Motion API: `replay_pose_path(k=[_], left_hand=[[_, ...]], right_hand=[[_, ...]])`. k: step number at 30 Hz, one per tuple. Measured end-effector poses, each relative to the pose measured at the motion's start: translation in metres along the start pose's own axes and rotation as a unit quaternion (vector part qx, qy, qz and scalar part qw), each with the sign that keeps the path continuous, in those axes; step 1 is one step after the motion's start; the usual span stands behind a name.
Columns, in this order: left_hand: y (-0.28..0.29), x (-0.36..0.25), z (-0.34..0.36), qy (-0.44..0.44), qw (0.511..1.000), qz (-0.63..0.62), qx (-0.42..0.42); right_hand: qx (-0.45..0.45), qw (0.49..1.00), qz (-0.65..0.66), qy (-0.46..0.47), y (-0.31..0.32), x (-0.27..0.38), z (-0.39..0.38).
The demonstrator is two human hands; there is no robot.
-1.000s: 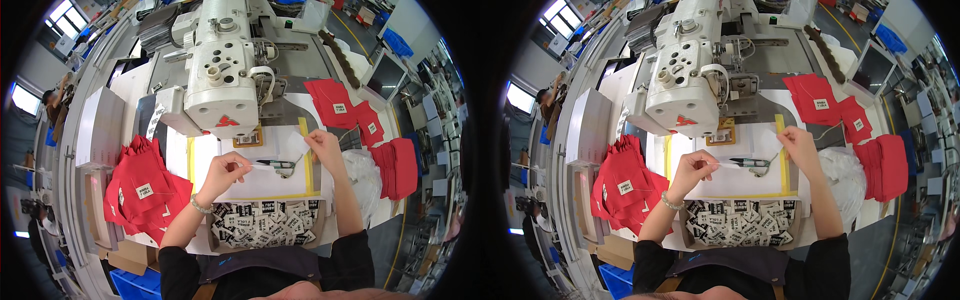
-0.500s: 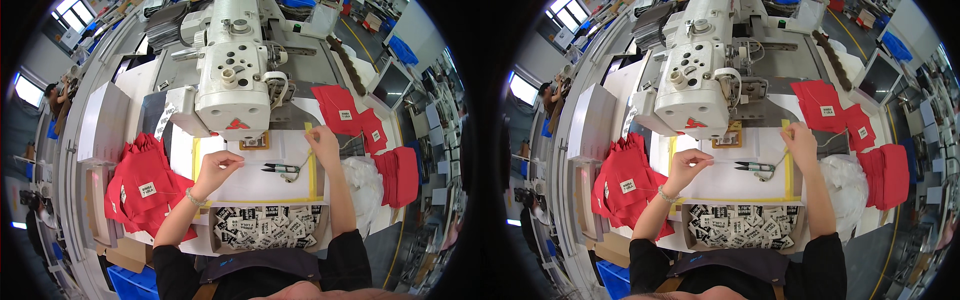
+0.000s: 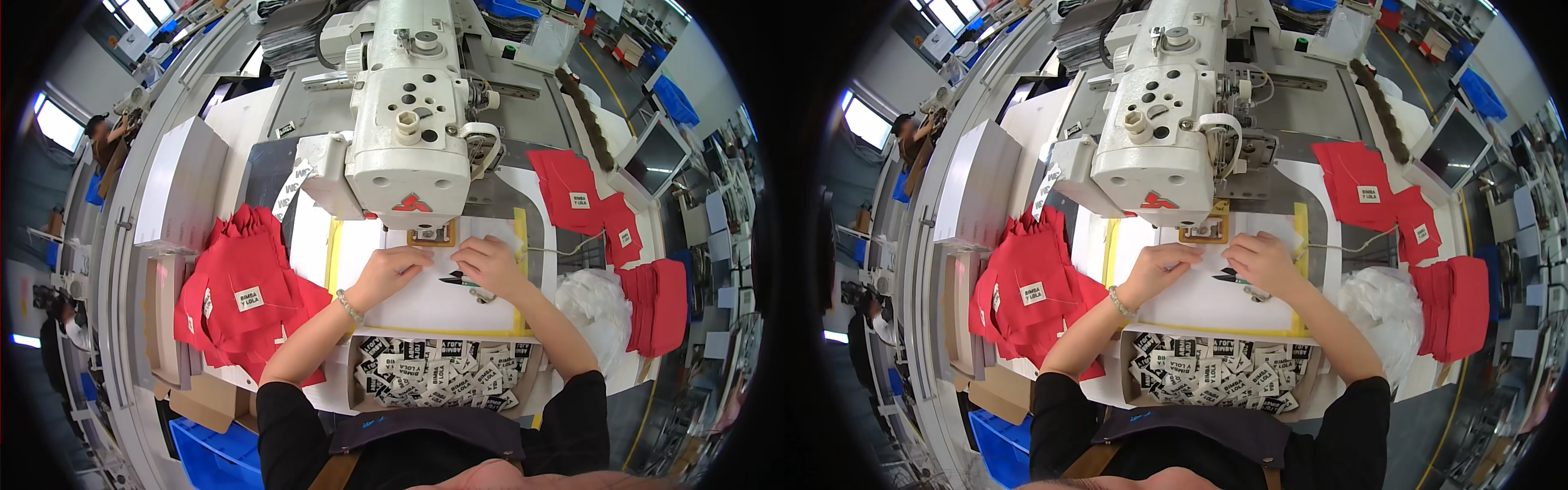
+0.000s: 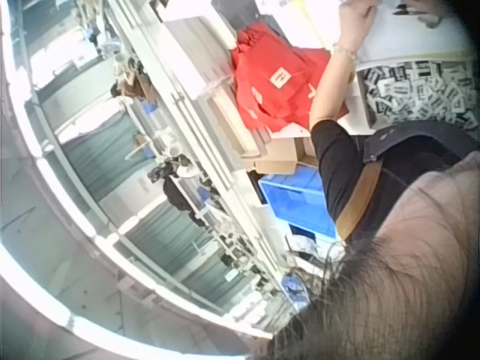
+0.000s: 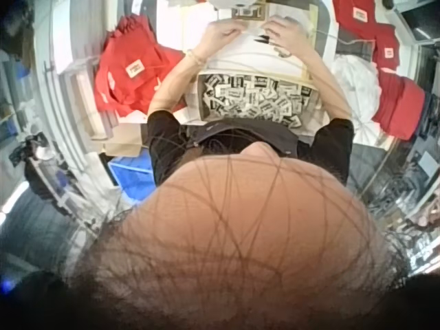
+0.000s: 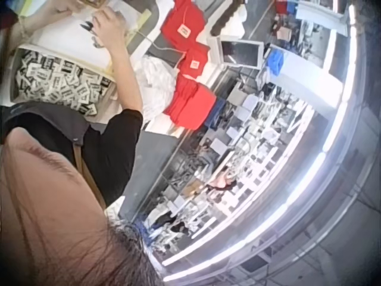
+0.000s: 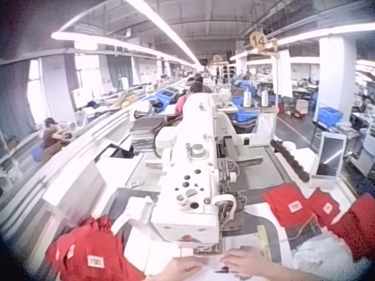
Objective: The person uses a sewing machine to attach white rectangular labels to red fabric pieces. They pick up a label, place it on the fabric, and guide the material under the machine's needle to stitch it in place. After sewing, they trim the excess thread and inspect the finished label before repeating the process with the next piece.
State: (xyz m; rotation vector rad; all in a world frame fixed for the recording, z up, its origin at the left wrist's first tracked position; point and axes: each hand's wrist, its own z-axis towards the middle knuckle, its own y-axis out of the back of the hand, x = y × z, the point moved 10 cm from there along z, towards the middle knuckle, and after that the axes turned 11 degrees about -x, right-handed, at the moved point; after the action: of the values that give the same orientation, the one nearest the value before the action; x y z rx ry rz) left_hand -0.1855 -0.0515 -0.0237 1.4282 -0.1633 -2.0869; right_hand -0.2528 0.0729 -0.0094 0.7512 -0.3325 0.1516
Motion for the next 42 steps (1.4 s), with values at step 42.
replay_pose_path(k=[42], left_hand=[[0.016,0.027,-0.019,-0.062,0.954,0.267,0.12]], right_hand=[[0.134,0.974,-0.15,-0.101,-0.023,-0.012,-0.012]])
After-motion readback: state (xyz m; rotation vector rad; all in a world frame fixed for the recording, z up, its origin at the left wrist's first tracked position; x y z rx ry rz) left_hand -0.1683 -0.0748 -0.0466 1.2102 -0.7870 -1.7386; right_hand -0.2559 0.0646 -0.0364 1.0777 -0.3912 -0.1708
